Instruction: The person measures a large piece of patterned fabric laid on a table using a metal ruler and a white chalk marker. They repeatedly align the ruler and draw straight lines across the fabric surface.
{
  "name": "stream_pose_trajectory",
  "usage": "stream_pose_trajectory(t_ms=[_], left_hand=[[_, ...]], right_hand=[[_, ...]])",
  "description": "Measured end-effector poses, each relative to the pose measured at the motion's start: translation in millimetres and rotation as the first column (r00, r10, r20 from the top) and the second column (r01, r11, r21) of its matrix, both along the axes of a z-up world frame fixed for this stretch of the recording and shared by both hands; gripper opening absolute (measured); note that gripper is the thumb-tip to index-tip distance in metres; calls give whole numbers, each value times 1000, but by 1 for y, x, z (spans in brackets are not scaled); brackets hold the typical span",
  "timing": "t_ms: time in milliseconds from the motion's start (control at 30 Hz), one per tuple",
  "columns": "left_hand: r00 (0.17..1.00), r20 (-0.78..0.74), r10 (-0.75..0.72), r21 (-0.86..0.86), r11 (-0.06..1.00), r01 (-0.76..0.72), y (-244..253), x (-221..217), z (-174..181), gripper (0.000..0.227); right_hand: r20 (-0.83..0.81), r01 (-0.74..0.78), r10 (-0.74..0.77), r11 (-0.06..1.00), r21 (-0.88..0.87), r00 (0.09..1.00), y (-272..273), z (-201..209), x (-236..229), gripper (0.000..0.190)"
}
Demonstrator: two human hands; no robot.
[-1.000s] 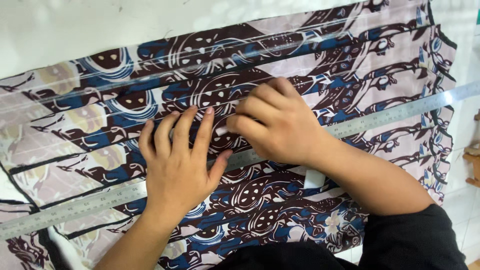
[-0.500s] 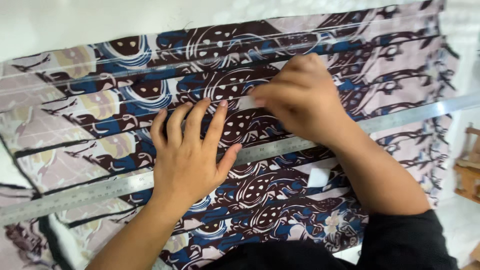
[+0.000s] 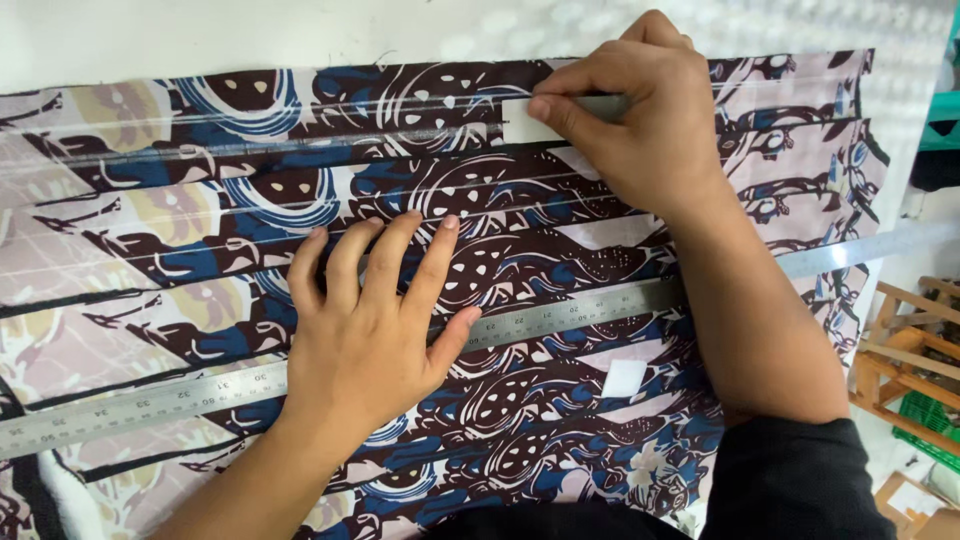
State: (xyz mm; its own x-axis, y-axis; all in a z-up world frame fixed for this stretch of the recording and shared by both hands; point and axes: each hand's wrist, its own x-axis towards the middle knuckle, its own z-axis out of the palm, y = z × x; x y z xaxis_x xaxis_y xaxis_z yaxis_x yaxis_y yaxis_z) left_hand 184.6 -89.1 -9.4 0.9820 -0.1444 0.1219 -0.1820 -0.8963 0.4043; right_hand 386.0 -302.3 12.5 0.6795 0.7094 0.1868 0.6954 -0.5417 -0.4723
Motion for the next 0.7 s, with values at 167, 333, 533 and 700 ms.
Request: stream_pose_trajectory(t_ms=[167, 333, 533, 700], left_hand=[[1000, -14, 2, 11, 1000, -2, -1, 0, 0, 59], [1000, -29, 4, 7, 1000, -4, -1, 2, 1, 58], [999, -46, 4, 9, 1000, -4, -2, 2, 0, 59], [999, -52, 3, 5, 1000, -3, -2, 2, -1, 60]], right_hand=[[73, -26, 29, 999, -35, 997, -4, -5, 0, 9], [123, -67, 68, 998, -11, 990, -5, -6, 0, 9], [128, -39, 42, 999, -27, 991, -6, -8, 0, 11], [152, -22, 28, 999, -43, 988, -7, -8, 1, 18]])
